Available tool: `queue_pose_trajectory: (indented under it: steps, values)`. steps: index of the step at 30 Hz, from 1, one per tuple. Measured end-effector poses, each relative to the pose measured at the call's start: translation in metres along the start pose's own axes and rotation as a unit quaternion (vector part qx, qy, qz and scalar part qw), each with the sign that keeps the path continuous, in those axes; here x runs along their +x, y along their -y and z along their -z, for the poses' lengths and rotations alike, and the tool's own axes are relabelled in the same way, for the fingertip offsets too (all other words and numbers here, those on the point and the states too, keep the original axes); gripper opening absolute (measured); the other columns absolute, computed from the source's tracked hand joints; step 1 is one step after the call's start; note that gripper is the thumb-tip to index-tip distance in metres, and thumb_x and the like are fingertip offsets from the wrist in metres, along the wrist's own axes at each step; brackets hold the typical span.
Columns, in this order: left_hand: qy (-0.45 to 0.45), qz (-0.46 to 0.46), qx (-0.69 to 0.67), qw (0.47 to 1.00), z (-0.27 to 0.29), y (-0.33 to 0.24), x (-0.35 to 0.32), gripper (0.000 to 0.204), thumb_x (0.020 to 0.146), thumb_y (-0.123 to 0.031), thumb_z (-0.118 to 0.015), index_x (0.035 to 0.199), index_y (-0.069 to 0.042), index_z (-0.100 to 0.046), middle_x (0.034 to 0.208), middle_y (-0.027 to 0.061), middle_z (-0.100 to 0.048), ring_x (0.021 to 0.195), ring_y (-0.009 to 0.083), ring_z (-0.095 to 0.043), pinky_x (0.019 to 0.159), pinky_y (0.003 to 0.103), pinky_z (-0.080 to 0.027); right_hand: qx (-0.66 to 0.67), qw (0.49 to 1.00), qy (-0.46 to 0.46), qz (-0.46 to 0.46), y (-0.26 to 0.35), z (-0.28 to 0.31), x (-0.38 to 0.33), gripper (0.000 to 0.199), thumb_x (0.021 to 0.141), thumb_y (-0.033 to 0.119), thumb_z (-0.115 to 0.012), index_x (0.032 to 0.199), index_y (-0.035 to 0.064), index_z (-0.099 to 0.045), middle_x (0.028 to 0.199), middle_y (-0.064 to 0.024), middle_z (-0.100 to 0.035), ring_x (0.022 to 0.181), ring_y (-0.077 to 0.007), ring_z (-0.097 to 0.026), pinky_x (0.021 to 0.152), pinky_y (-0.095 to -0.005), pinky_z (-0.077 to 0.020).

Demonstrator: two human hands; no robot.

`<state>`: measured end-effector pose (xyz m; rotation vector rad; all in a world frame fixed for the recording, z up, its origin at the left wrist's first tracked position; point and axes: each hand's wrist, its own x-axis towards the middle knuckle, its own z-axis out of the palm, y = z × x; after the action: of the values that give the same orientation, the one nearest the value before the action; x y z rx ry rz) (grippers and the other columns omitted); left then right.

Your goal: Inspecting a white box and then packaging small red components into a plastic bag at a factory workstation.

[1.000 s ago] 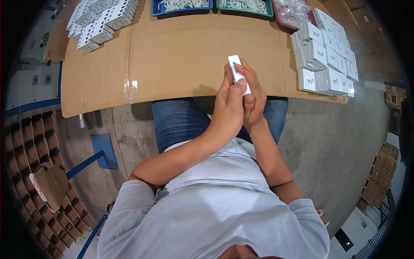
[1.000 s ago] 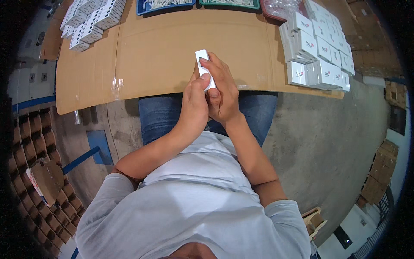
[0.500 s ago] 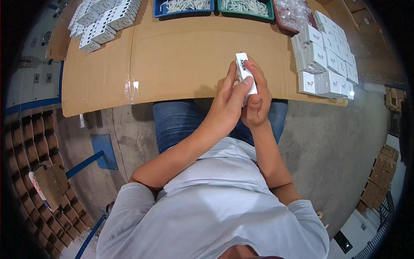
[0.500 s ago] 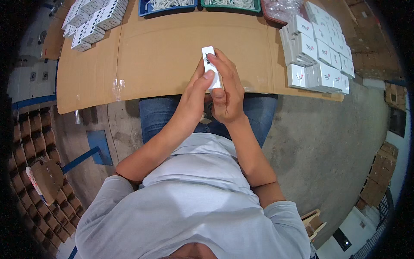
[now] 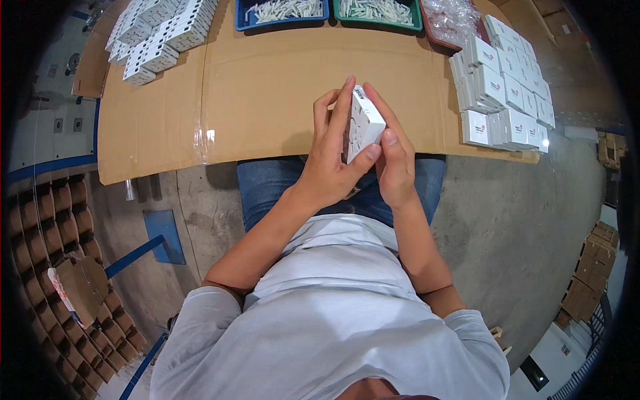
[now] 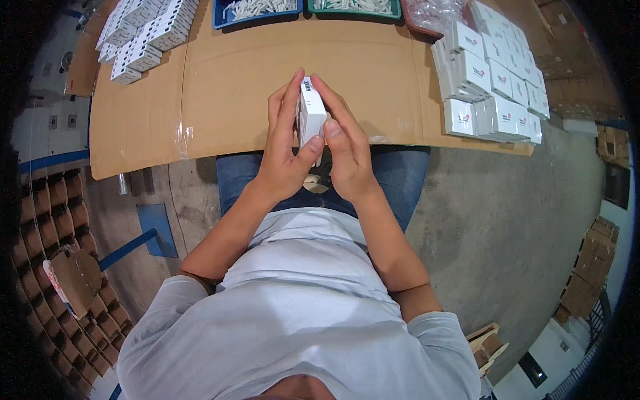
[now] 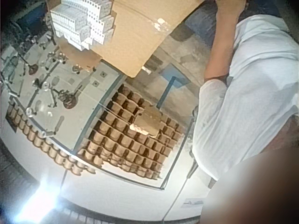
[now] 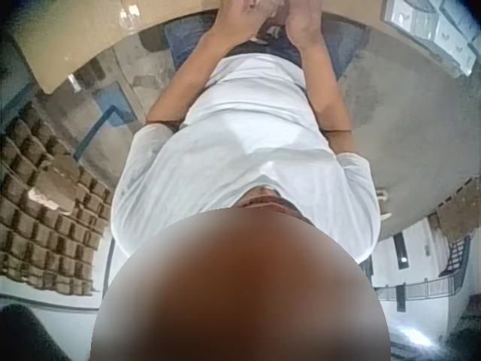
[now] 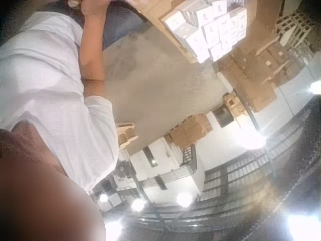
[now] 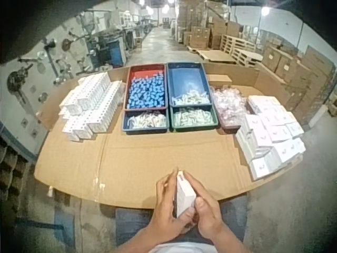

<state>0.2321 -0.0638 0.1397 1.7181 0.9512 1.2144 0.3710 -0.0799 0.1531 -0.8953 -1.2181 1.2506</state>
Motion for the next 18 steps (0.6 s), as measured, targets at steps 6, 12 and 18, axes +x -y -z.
queue_pose_trajectory:
  steps: [6, 12, 18]
  values:
    - [0.024, 0.029, -0.026, 0.999, 0.001, 0.001, -0.001, 0.092, 0.096, -0.045, -0.058, 0.163, 0.000, -0.013, 0.140, 0.0236, -0.031, 0.122, 0.0361, -0.042, 0.108, 0.043, -0.037, -0.021, 1.000, 0.014, 0.012, 0.008, 0.000, 0.002, 0.054, 0.105, 0.018, -0.050, 0.154, -0.0005, -0.040, 0.149, -0.0157, -0.049, 0.135, -0.0227, -0.049, 0.110, -0.0338, -0.0413]
    - [0.022, 0.001, -0.006, 1.000, -0.001, 0.008, -0.003, 0.091, 0.097, -0.047, -0.051, 0.162, 0.002, -0.012, 0.145, 0.0268, -0.030, 0.130, 0.0402, -0.038, 0.114, 0.045, -0.031, 0.002, 0.999, 0.011, -0.030, 0.004, 0.002, 0.005, 0.056, 0.100, 0.011, -0.061, 0.152, 0.0019, -0.044, 0.146, -0.0119, -0.051, 0.128, -0.0210, -0.054, 0.104, -0.0348, -0.0469]
    - [-0.065, -0.086, 0.076, 0.991, -0.008, 0.015, -0.008, 0.077, 0.098, -0.042, -0.049, 0.156, 0.004, -0.030, 0.151, 0.0275, -0.036, 0.140, 0.0422, -0.036, 0.117, 0.049, -0.030, -0.013, 1.000, 0.006, 0.009, -0.001, -0.001, 0.005, 0.057, 0.099, 0.016, -0.066, 0.150, 0.0013, -0.046, 0.143, -0.0120, -0.055, 0.127, -0.0224, -0.056, 0.106, -0.0371, -0.0461]
